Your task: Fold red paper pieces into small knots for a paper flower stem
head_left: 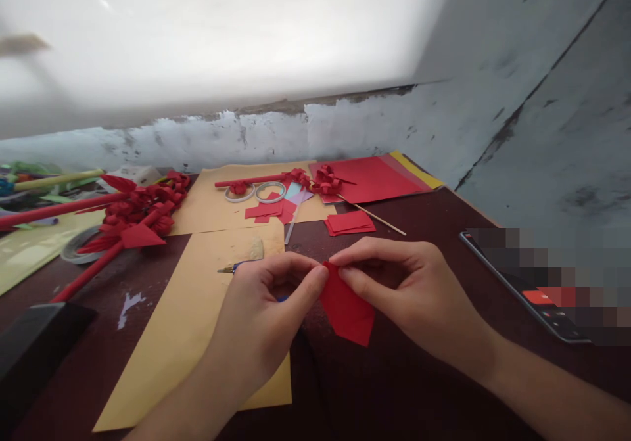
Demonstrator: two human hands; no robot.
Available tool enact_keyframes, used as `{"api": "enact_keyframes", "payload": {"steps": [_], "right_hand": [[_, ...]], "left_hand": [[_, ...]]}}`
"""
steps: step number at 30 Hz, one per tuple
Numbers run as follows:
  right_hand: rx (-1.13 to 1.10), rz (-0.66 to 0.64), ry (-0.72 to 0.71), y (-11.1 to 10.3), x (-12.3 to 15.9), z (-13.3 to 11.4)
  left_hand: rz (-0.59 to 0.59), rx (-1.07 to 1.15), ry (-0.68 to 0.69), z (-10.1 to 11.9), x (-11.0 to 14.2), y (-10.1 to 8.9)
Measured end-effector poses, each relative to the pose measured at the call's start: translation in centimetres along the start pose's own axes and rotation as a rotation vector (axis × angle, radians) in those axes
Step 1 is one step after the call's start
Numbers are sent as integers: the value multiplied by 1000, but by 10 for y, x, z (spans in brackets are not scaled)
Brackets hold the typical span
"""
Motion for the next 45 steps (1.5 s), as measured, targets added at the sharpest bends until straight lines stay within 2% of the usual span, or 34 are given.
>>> {"api": "enact_keyframes", "payload": {"steps": [14, 22, 31, 45], "right_hand": [[31, 12, -17, -1, 2, 1], [-68, 14, 75, 0, 0, 4], [-162, -18, 142, 0, 1, 6], [-259, -41, 216, 0, -1, 11]], "left_hand": [[34, -23, 9, 3, 1, 1], [43, -40, 11, 5, 3, 3], [-60, -92, 89, -5, -2, 1], [-76, -92, 72, -6, -3, 3]]}}
Point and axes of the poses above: each hand's wrist, its own x-axis away from the middle knuckle, its own y-axis out of the palm, z = x × y, the point moved 3 cm from there along -x, towards the middle knuckle, and after that the axes turned 1 degree about x, right-handed, at the moved point
